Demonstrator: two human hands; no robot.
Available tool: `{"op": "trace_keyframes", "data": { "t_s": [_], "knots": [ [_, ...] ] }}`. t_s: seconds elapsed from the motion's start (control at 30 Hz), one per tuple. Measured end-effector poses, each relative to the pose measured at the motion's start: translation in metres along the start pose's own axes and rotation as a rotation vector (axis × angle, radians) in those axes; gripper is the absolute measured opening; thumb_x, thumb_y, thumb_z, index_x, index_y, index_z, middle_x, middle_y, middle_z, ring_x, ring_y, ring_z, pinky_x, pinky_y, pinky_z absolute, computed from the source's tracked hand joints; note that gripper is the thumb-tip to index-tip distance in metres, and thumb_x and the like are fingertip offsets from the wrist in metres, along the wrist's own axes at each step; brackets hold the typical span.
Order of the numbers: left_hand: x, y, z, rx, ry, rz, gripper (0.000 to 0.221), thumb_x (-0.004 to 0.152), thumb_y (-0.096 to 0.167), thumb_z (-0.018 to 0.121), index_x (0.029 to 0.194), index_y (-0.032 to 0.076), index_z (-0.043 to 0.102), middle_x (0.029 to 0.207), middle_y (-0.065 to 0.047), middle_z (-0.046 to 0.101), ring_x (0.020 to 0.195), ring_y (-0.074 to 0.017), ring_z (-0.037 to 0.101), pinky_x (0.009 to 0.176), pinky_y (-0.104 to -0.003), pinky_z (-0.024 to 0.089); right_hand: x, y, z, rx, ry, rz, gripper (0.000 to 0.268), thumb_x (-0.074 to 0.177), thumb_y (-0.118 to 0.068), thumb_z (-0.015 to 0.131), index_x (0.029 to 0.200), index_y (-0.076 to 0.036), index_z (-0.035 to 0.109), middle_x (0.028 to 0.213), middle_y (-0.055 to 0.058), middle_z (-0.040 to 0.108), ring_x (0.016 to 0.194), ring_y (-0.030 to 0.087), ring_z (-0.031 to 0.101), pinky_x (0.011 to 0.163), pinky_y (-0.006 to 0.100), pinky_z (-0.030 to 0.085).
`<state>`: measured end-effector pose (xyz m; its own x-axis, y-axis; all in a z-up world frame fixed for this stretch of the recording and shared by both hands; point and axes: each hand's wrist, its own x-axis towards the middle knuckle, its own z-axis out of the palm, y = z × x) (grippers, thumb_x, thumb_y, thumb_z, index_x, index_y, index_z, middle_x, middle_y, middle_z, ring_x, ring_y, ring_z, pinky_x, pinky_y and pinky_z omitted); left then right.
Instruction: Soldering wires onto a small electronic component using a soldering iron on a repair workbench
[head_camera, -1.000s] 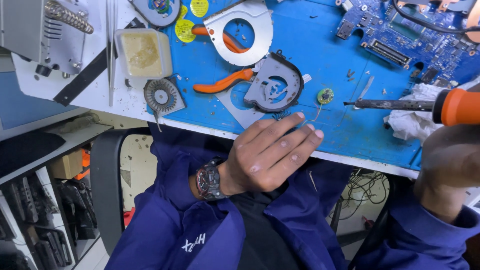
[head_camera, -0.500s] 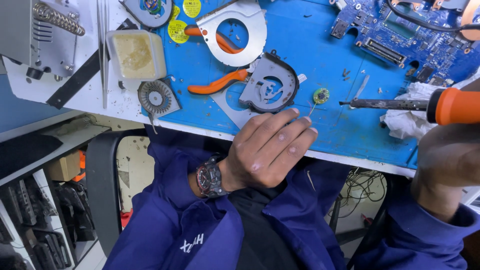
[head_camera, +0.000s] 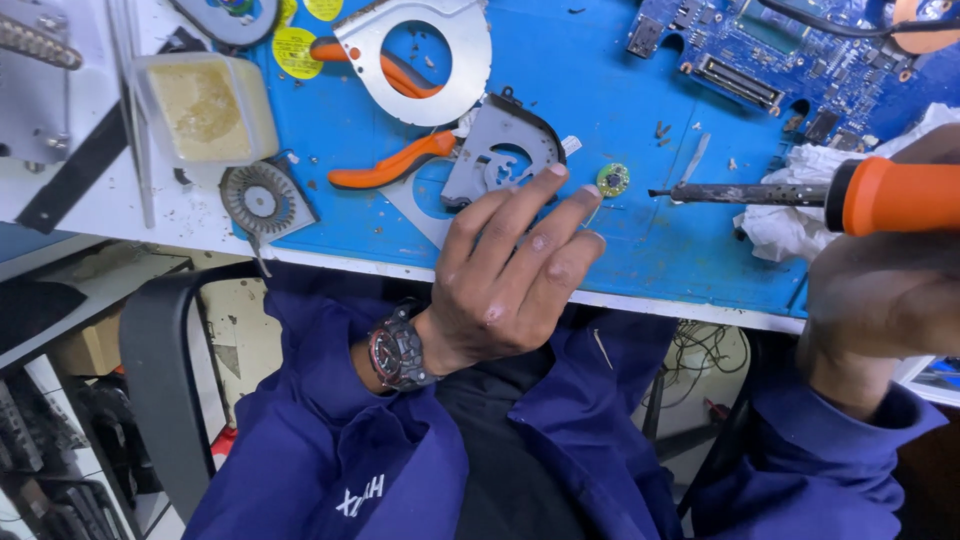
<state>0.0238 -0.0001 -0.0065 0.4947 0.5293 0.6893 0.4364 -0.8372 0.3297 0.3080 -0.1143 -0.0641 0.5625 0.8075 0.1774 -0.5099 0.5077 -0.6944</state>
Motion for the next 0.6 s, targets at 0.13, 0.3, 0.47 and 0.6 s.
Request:
{"op": "trace_keyframes", "data": {
  "t_s": [0.13, 0.3, 0.47, 0.6],
  "knots": [
    [-0.001, 0.001, 0.006, 0.042, -0.006, -0.006, 0.031, 0.105, 0.001, 0.043, 0.084, 0.007, 0.066, 0.097, -0.007, 0.08, 0.099, -0.0262, 0.076, 0.085, -0.037, 0.056, -0.002, -0.002, 0.026, -1.102, -0.058, -0.282, 0.056, 0.109, -0.053, 0.036, 0.087, -0.005, 0.02, 0.083, 0.014, 0.02, 0.083, 0.03, 0.022, 0.085, 0.052, 0.026],
    [0.0, 0.001, 0.004, 0.078, -0.044, -0.03, 0.033, 0.105, 0.001, 0.042, 0.088, 0.006, 0.07, 0.105, -0.008, 0.081, 0.105, -0.0277, 0.075, 0.088, -0.038, 0.058, -0.004, -0.006, 0.037, -1.207, -0.116, -0.265, 0.062, 0.112, -0.055, 0.034, 0.086, 0.001, 0.026, 0.078, 0.019, 0.023, 0.074, 0.033, 0.023, 0.081, 0.052, 0.027],
    [-0.001, -0.001, 0.003, 0.069, -0.157, -0.014, 0.032, 0.11, 0.006, 0.044, 0.103, 0.004, 0.075, 0.122, -0.012, 0.077, 0.119, -0.0287, 0.071, 0.107, -0.04, 0.053, -0.005, -0.006, 0.03, -1.178, -0.081, -0.251, 0.069, 0.107, -0.063, 0.034, 0.089, 0.003, 0.029, 0.08, 0.021, 0.028, 0.078, 0.035, 0.028, 0.083, 0.053, 0.028],
    [-0.004, -0.005, 0.002, 0.036, -0.203, 0.036, 0.039, 0.111, 0.007, 0.039, 0.101, 0.005, 0.076, 0.13, -0.014, 0.073, 0.125, -0.0289, 0.069, 0.112, -0.043, 0.05, -0.004, -0.003, 0.036, -1.182, -0.06, -0.221, 0.071, 0.105, -0.068, 0.033, 0.087, 0.0, 0.028, 0.078, 0.018, 0.024, 0.074, 0.032, 0.024, 0.079, 0.051, 0.025]
  ]
}}
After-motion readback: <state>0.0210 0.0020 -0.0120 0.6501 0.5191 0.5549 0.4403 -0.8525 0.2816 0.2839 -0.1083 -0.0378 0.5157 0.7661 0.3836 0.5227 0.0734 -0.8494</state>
